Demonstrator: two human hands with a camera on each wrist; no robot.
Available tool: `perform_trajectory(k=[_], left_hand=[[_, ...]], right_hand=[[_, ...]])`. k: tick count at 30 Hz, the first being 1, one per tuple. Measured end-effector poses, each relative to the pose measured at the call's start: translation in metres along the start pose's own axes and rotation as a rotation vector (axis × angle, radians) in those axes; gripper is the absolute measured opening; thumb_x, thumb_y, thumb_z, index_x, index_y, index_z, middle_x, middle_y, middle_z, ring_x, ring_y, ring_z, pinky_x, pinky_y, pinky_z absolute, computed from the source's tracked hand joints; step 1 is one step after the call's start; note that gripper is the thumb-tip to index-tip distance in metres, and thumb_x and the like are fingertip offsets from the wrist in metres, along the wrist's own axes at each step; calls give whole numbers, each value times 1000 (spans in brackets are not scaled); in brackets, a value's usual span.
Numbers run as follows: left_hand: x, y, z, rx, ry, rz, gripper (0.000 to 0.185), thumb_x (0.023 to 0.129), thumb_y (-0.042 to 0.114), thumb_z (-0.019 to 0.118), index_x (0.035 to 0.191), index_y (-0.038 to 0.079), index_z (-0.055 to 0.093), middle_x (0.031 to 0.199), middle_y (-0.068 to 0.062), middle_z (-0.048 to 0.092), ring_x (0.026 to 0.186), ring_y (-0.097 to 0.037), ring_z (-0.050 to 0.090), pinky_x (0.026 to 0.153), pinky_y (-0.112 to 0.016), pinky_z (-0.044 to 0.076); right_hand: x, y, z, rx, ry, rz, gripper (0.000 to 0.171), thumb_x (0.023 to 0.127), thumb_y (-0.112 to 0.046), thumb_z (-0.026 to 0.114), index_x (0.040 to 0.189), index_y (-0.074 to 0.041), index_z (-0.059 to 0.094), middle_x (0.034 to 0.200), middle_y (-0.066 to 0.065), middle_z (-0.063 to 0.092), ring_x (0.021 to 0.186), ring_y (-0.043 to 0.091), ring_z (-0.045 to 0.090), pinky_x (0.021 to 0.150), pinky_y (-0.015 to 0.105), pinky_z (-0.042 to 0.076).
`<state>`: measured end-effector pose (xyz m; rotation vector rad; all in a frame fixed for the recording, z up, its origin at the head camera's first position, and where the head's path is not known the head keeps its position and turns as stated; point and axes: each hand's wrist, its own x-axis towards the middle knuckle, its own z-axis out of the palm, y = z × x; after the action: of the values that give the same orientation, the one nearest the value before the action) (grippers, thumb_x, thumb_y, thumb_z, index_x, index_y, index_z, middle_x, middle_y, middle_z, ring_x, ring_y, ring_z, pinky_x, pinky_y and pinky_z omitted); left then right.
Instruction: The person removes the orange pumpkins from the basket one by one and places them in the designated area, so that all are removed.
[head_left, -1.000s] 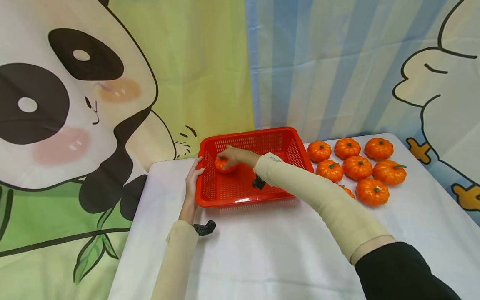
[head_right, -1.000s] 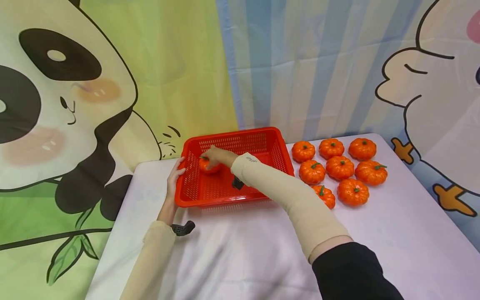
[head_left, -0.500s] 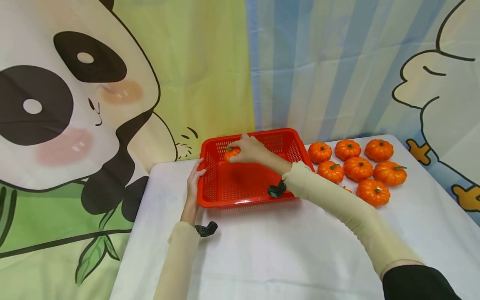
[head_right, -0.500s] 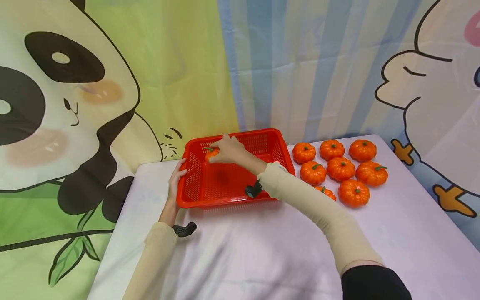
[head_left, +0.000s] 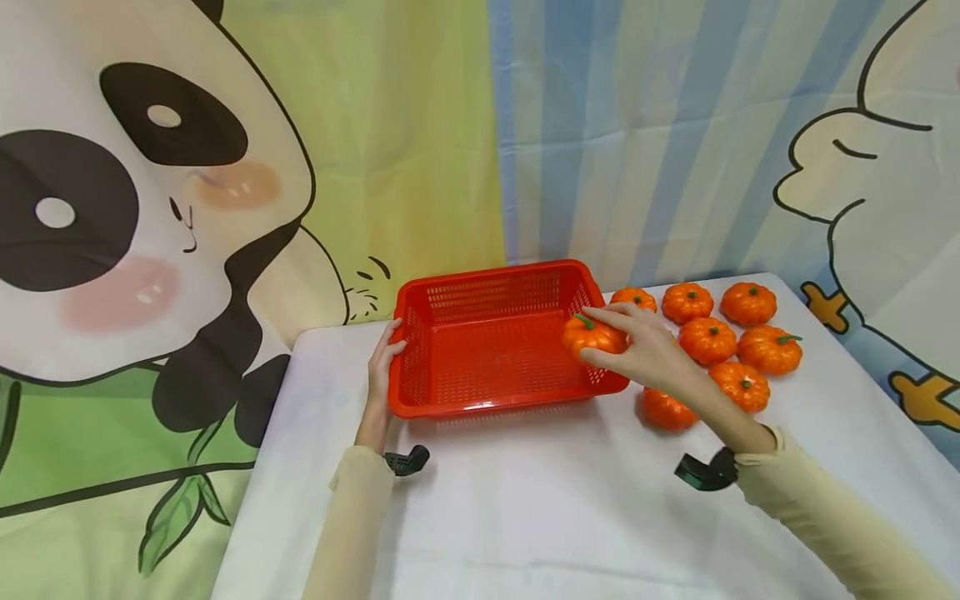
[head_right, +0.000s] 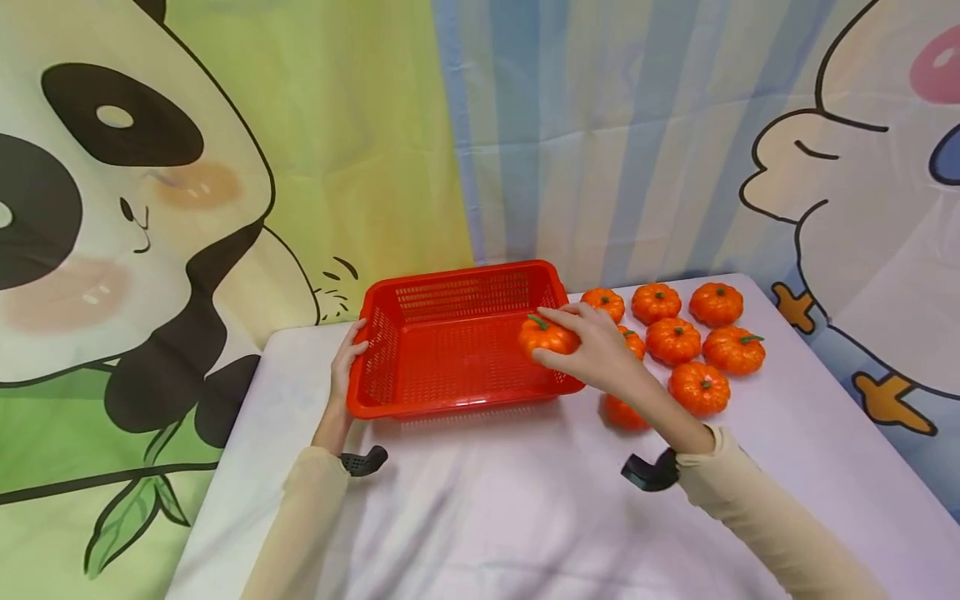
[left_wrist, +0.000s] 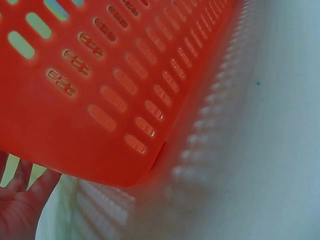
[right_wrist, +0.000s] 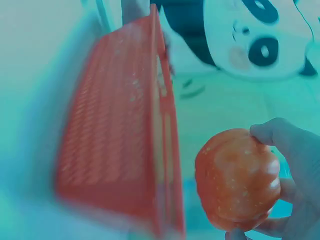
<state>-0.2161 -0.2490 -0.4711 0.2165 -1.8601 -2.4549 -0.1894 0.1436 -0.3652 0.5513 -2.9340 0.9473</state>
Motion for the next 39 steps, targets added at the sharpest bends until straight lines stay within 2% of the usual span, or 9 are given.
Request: perform_trajectory(k=[4,9,16,21,26,33,37,39], left_hand=[[0,0,0,-19,-8,17,49,100,11,35,148,21,40,157,8,31,131,-14,39,107,-26,36],[-1,-1,3,3,-8,8,48,100,13,36,147,24,40,157,8,33,133,-16,39,106,-27,37],[-4,0,3,31,-11,-9,49,101,15,35,147,29,40,157,11,31,137,-17,38,112,-34,36],[-4,-1,3,20,-5,-16,49,101,16,35,148,29,39,157,11,32,136,-18,39,109,-32,39],[-4,1,3,-4,-7,-28,48,101,17,35,147,31,39,156,10,33,136,-21,39,112,-37,38],[-3,3,2,0,-7,-21,49,101,15,33,148,29,38,158,10,30,138,-19,36,114,-37,35],[-3,2,3,3,-12,-18,49,101,15,33,149,28,37,158,8,31,138,-22,36,112,-36,36],[-4,2,3,5,-10,-19,49,101,15,34,148,28,37,157,8,31,137,-22,37,112,-36,37]], right_hand=[[-35,36,-10,20,46,95,77,82,-49,72,147,-17,44,138,22,43,123,43,41,91,65,45],[-63,66,-23,-15,69,214,89,79,-53,73,150,-13,37,136,29,35,115,48,42,83,64,50],[-82,85,-45,-24,193,248,85,78,-43,78,144,-3,41,133,36,32,113,54,37,82,74,43],[-90,108,-55,-62,216,346,89,81,-47,74,143,3,35,132,39,29,111,56,35,82,73,42],[-104,140,-61,-78,253,437,90,84,-49,69,145,5,30,133,42,25,109,57,34,77,72,45],[-117,186,-68,-80,231,534,93,87,-54,61,143,11,26,130,44,30,109,55,33,64,60,47],[-125,204,-73,-155,180,675,101,86,-63,57,142,13,22,125,47,27,95,57,38,63,62,47],[-128,213,-72,-185,123,730,105,85,-67,55,140,14,20,120,48,24,90,57,39,63,62,48]])
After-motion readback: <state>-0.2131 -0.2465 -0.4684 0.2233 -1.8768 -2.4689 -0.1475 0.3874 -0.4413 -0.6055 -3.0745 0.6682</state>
